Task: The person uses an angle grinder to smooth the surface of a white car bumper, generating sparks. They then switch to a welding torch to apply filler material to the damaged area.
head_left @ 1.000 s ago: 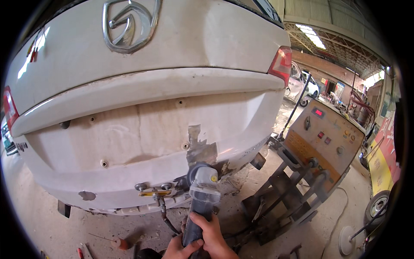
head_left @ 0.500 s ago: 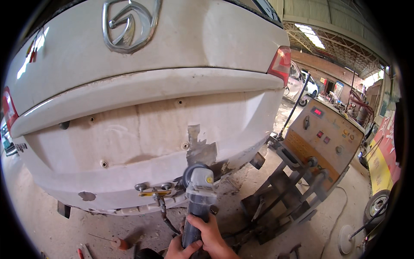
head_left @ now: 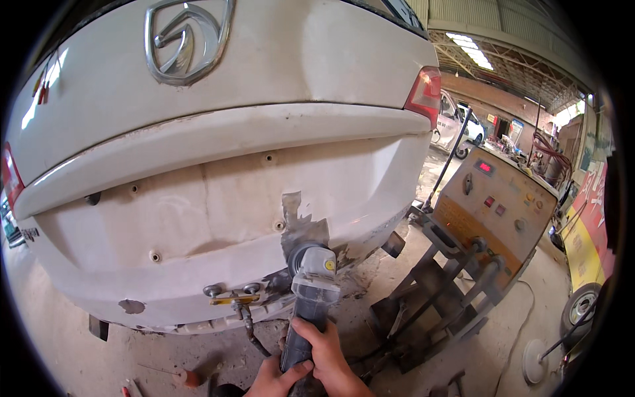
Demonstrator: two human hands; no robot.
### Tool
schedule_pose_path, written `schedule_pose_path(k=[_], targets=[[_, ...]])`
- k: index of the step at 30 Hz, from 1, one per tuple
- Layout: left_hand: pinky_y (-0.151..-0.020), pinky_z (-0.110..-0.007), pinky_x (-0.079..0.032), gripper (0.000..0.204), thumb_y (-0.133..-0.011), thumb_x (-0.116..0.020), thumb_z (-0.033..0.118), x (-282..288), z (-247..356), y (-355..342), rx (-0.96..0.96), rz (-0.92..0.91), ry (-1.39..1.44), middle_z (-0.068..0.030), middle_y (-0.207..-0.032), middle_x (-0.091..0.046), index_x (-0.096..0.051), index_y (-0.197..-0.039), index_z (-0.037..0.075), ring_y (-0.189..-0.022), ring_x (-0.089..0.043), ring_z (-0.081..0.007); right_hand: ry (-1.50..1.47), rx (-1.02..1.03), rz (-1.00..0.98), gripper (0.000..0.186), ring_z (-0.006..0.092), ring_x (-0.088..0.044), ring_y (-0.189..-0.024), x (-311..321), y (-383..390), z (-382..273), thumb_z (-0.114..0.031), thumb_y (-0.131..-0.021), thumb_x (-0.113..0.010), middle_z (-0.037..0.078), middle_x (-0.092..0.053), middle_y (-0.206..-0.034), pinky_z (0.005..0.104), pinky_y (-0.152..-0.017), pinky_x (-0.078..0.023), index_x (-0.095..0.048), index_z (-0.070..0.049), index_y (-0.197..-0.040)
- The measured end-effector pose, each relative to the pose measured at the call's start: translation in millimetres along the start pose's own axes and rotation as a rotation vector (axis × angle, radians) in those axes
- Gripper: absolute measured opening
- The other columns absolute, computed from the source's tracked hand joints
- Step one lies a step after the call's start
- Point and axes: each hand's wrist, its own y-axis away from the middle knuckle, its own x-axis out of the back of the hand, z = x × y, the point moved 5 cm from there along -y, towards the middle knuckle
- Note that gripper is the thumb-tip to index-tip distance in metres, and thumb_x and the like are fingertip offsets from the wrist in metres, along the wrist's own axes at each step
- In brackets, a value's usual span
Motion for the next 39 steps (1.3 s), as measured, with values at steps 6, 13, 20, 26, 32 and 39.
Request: schedule_pose_path(k=[6, 13, 20, 26, 32, 39], targets=[[-0.060, -0.027, -0.043, 0.028, -0.085, -0.062, 0.029, 0.2, -9.4, 0.2, -0.019, -0.002, 0.010, -0.0012, -0.076, -0.058, -0.060, -0.091, 0.002, -0.068, -0.053, -0.0100, -0.047, -0.055, 0.010, 0.024, 0.0127, -0.056, -0.059, 3.2, 8.1, 5.5, -0.020, -0.075, -0.070, 0.005, -0.060, -0.072, 0.0276, -0.053, -0.044, -0.061, 0.000, -0.084], [-0.060, -0.026, -0.042, 0.033, -0.083, -0.064, 0.032, -2.6, 3.9, -18.1, -0.029, -0.030, -0.035, -0.0011, -0.075, -0.057, -0.058, -0.092, 0.001, -0.066, -0.051, -0.0095, -0.136, 0.054, -0.016, 0.022, 0.0148, -0.058, -0.058, 1.5, -12.0, -10.5, -0.017, -0.076, -0.068, 0.007, -0.061, -0.071, 0.0277, -0.054, -0.046, -0.061, 0.001, -0.085], [-0.070, -0.028, -0.044, 0.044, -0.081, -0.065, 0.033, 0.8, -3.0, -28.2, 0.076, -0.032, -0.132, -0.0065, -0.087, -0.061, -0.057, -0.101, -0.005, -0.077, -0.055, -0.0133, -0.116, 0.066, -0.004, 0.023, 0.0152, -0.059, -0.058, 3.2, -13.5, -14.8, -0.018, -0.076, -0.068, 0.008, -0.062, -0.071, 0.0283, -0.053, -0.047, -0.060, 0.001, -0.086], [-0.076, -0.028, -0.045, 0.047, -0.080, -0.065, 0.031, 3.9, -23.1, -30.7, 0.154, -0.039, -0.179, -0.0087, -0.094, -0.062, -0.056, -0.106, -0.007, -0.084, -0.057, -0.0146, -0.109, 0.094, 0.009, 0.023, 0.0213, -0.060, -0.056, 12.2, -12.9, -8.7, -0.020, -0.078, -0.063, 0.012, -0.061, -0.071, 0.0327, -0.050, -0.050, -0.055, 0.000, -0.086], [-0.076, -0.028, -0.045, 0.047, -0.080, -0.065, 0.031, 9.9, -31.3, -37.3, 0.151, -0.046, -0.203, -0.0084, -0.093, -0.062, -0.056, -0.106, -0.007, -0.084, -0.057, -0.0143, -0.063, 0.139, -0.061, 0.024, 0.0209, -0.060, -0.056, 9.9, -24.9, -12.1, -0.020, -0.078, -0.063, 0.012, -0.061, -0.071, 0.0329, -0.051, -0.050, -0.056, 0.001, -0.088], [-0.075, -0.029, -0.046, 0.044, -0.081, -0.064, 0.033, 5.6, -31.9, -40.0, 0.020, -0.046, -0.185, -0.0086, -0.093, -0.063, -0.058, -0.104, -0.004, -0.083, -0.058, -0.0145, -0.073, 0.110, -0.040, 0.023, 0.0188, -0.059, -0.057, 19.6, -25.7, -5.1, -0.018, -0.077, -0.066, 0.010, -0.061, -0.071, 0.0315, -0.052, -0.049, -0.057, 0.001, -0.087]])
